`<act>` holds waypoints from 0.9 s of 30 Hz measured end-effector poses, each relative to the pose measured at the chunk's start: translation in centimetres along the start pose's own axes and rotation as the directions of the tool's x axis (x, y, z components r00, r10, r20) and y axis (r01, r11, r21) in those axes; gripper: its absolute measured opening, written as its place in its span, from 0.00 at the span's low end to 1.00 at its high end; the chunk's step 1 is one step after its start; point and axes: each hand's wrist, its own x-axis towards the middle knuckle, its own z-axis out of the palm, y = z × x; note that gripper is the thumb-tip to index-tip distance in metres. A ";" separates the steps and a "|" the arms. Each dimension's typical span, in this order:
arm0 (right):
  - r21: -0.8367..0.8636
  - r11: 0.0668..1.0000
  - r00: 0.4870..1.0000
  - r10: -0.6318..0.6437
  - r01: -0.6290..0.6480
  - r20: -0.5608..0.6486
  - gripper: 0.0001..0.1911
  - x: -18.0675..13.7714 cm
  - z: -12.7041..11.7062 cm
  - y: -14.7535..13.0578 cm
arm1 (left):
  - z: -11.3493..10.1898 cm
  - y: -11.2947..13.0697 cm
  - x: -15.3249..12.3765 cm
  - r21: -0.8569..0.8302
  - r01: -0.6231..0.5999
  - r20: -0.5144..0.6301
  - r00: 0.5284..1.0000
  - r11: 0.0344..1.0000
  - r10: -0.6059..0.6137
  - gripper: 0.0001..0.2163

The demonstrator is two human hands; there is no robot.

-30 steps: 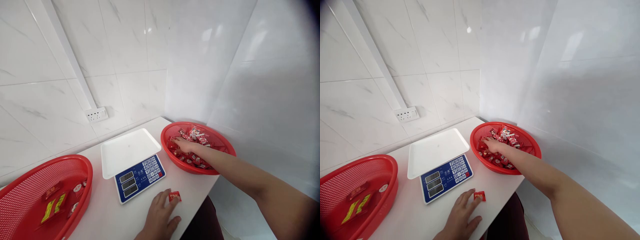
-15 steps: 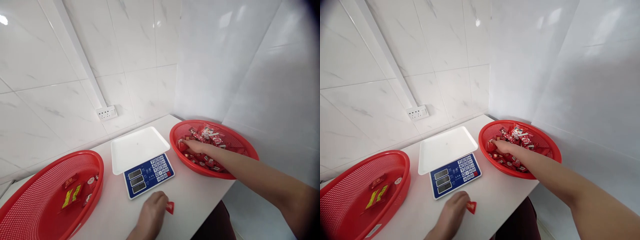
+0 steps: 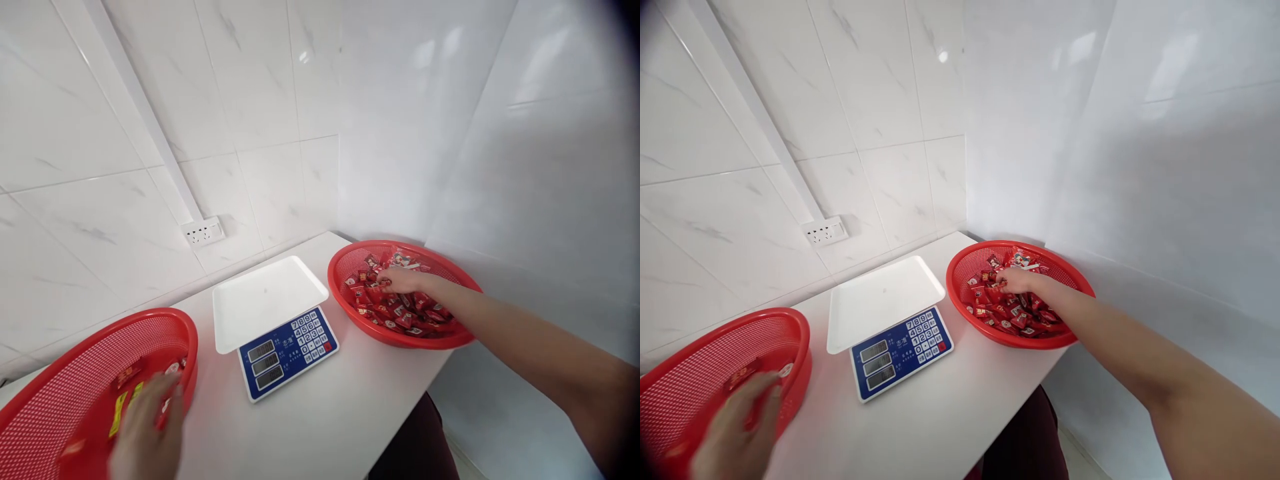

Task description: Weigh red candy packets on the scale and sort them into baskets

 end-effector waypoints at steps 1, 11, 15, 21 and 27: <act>-0.016 1.000 1.000 0.009 -0.009 -0.008 0.17 0.3 -0.2 0.3 | 1.3 2.5 -1.3 -0.078 -0.080 0.023 0.996 0.994 0.082 0.09; 0.044 0.999 0.985 -0.035 0.029 0.167 0.32 0.9 1.2 -2.7 | 10.9 15.9 -9.6 -0.689 -0.325 0.454 0.503 0.647 0.736 0.11; 0.147 0.984 0.930 -0.146 0.101 0.338 0.23 -0.8 0.5 -4.2 | 12.1 15.3 -9.7 -0.689 0.017 0.599 0.578 0.725 0.555 0.10; 0.201 0.979 0.888 -0.109 0.019 0.447 0.24 0.1 -1.8 -4.6 | 12.6 14.7 -9.4 -0.653 0.170 0.690 0.536 0.738 0.487 0.10; 0.234 0.971 0.969 -0.006 -0.054 0.247 0.38 -3.2 -1.1 -3.7 | 13.5 14.4 -9.7 -0.658 0.196 0.691 0.542 0.727 0.478 0.10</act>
